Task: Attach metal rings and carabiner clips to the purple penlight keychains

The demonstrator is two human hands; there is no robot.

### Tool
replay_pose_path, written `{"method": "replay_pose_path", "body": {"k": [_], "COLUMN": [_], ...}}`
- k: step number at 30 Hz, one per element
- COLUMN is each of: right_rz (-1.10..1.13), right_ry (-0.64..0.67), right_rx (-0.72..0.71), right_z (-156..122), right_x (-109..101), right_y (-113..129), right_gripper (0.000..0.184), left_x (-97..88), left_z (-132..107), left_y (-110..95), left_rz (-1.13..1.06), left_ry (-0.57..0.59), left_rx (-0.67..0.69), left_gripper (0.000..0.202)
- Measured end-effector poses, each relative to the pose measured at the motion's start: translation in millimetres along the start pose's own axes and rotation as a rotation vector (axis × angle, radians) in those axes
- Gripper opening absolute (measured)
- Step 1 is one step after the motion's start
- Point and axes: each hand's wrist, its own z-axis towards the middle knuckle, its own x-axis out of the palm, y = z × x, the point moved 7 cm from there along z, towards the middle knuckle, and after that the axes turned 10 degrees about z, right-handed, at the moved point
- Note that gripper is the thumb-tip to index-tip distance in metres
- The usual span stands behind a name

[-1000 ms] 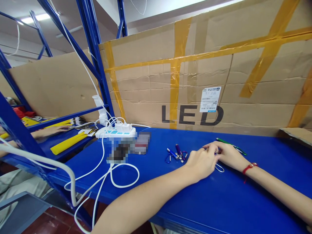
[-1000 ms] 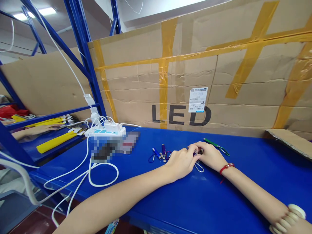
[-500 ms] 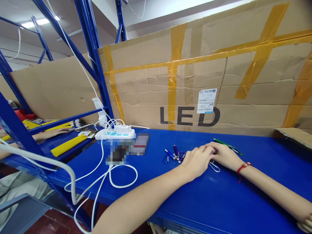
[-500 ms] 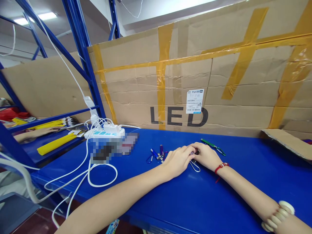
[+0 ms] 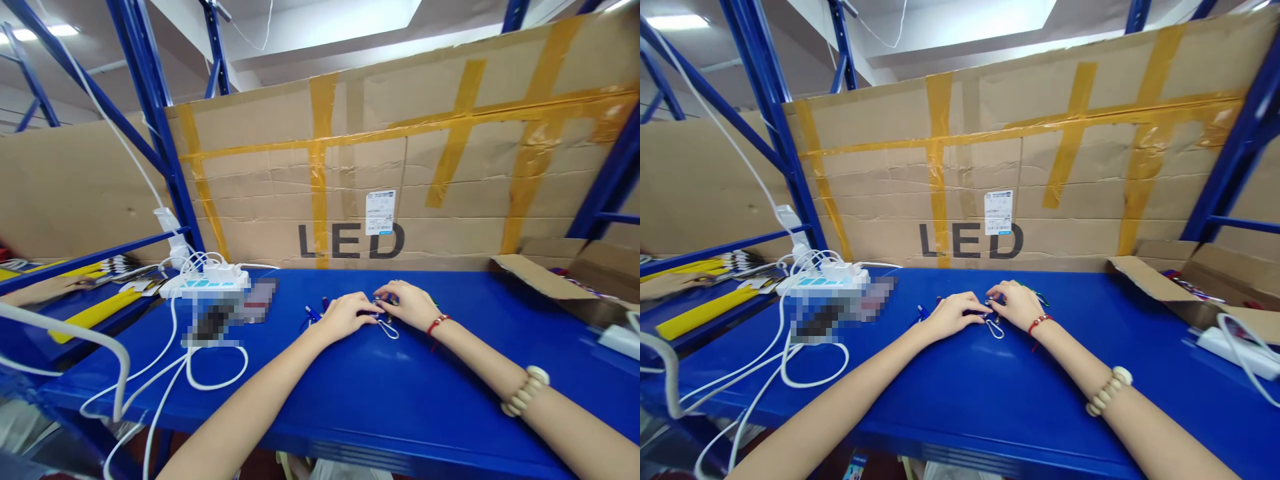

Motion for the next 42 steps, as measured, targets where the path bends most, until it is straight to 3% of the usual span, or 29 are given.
{"method": "replay_pose_path", "body": {"k": [7,13,25,42], "right_rz": [-0.016,0.0,-0.012,0.083], "right_ry": [-0.075,-0.065,-0.04,-0.024], "right_rx": [0.046,0.025,-0.02,0.004], "right_z": [-1,-2,-2,-1], "right_x": [-18,-15,-5,3], "right_y": [-3,-2,4,2], "right_gripper": [0.017,0.014,0.021,0.017], "left_x": [-0.3,-3.4,-6.3,-6.9], "left_z": [3,2,6,-1], "left_y": [5,3,20,-1], "left_rz": [0.016,0.046,-0.085,0.177], "left_ry": [0.104,0.155,-0.092,-0.02], "left_rx": [0.041,-0.012,-0.224,-0.216], "left_gripper": [0.021,0.019,0.014,0.018]}}
